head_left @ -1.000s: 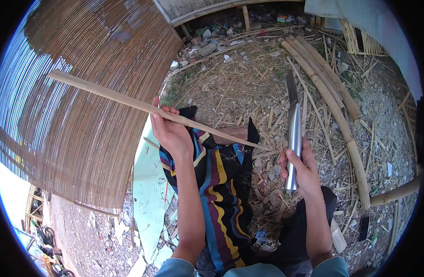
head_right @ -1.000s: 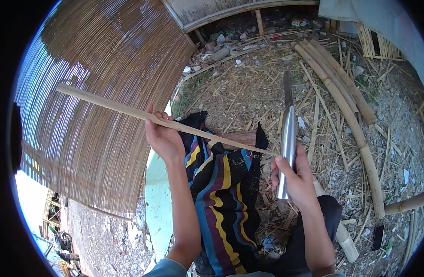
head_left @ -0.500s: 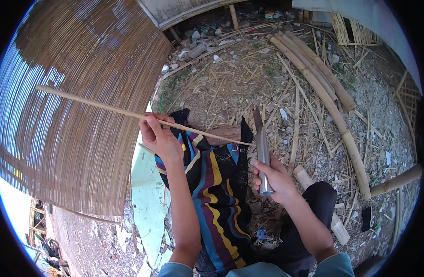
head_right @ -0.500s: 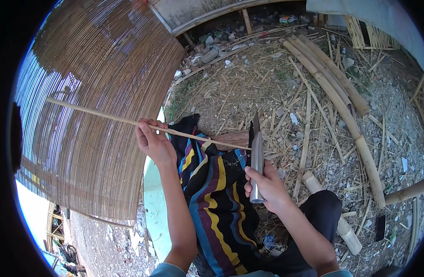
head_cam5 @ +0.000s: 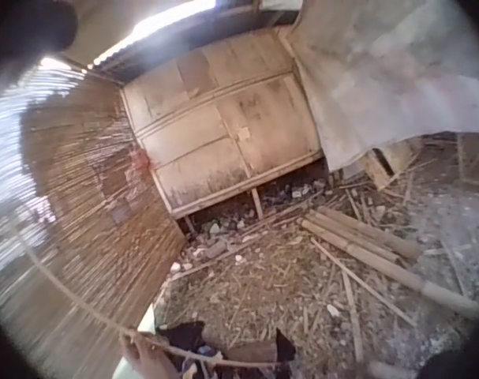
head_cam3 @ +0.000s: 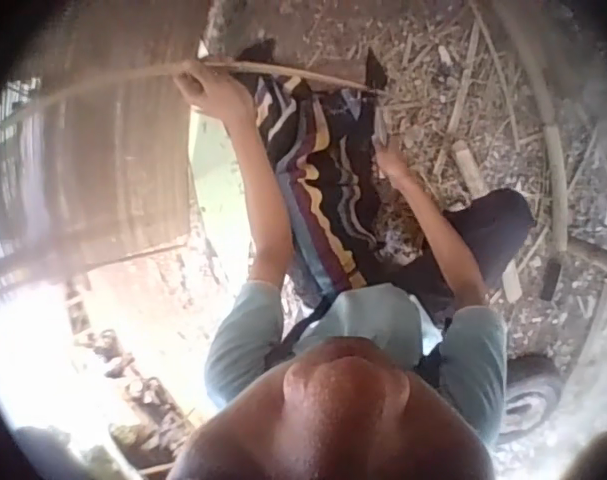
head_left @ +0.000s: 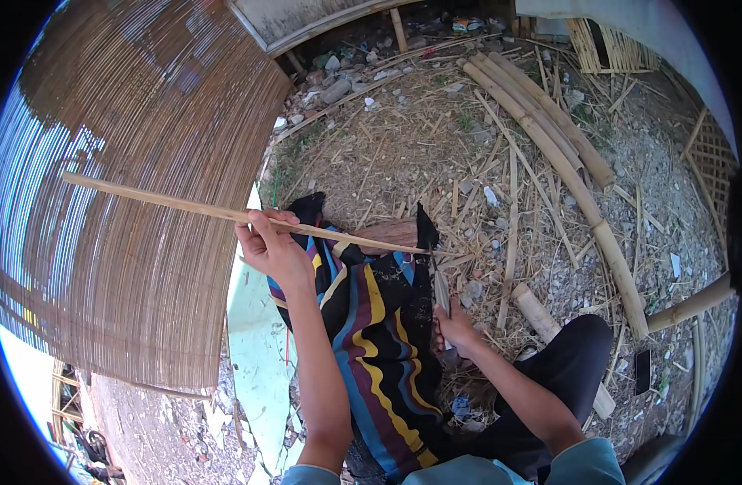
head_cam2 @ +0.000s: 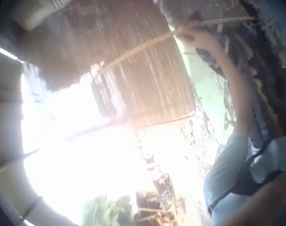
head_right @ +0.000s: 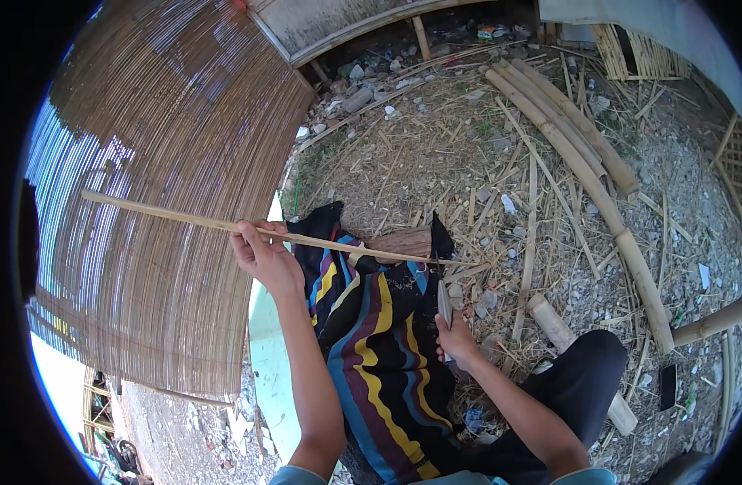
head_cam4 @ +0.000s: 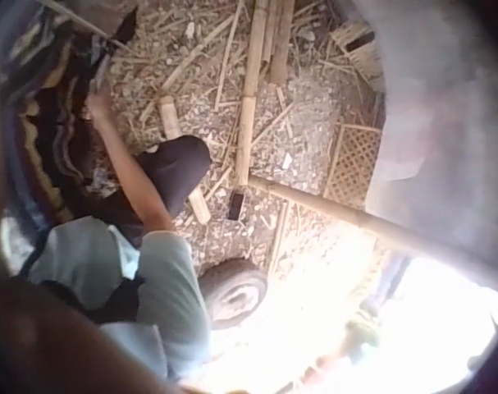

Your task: The person cuts, shaves, and trims bamboo sticks using a knife.

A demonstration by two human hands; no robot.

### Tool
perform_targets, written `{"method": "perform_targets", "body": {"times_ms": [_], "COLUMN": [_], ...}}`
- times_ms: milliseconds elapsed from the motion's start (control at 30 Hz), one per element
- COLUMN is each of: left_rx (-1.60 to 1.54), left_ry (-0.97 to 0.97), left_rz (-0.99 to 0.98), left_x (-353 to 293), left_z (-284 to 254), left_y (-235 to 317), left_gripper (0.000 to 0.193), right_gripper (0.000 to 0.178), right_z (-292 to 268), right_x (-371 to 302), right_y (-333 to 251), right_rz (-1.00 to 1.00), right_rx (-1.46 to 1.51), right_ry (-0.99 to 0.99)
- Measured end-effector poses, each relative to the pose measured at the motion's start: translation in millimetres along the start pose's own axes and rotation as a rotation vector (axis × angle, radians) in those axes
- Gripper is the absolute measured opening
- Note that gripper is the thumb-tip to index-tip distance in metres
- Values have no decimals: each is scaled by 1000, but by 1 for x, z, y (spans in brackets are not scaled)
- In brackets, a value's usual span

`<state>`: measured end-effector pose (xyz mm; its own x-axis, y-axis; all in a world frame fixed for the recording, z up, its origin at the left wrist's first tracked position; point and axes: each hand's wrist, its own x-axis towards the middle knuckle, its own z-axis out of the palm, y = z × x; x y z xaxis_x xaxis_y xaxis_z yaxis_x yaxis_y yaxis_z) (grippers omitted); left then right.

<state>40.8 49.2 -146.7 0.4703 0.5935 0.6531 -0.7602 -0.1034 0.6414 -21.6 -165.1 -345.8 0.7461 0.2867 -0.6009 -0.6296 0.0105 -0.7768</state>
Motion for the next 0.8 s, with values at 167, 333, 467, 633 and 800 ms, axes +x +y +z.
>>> {"method": "perform_targets", "body": {"times_ms": [167,333,467,633,800], "left_rx": [106,134,146,139,116], "left_ry": [-35,-85,-83,-106,-15], "left_rz": [-28,80,81,72,24], "left_x": [0,-3,-4,-10,-7], "left_z": [2,9,8,14,18], "left_y": [8,4,4,6,4], "left_gripper": [21,26,26,26,26], "right_gripper": [37,35,35,30,30], "right_z": [-3,5,-13,1,-3], "right_x": [-30,-32,9,-27,0], "right_y": [-21,-9,1,-19,9], "right_rz": [-126,-345,-26,-289,-176], "right_rx": [-114,-251,-16,-145,-77], "right_ry": [-84,-123,-14,-176,-52]}}
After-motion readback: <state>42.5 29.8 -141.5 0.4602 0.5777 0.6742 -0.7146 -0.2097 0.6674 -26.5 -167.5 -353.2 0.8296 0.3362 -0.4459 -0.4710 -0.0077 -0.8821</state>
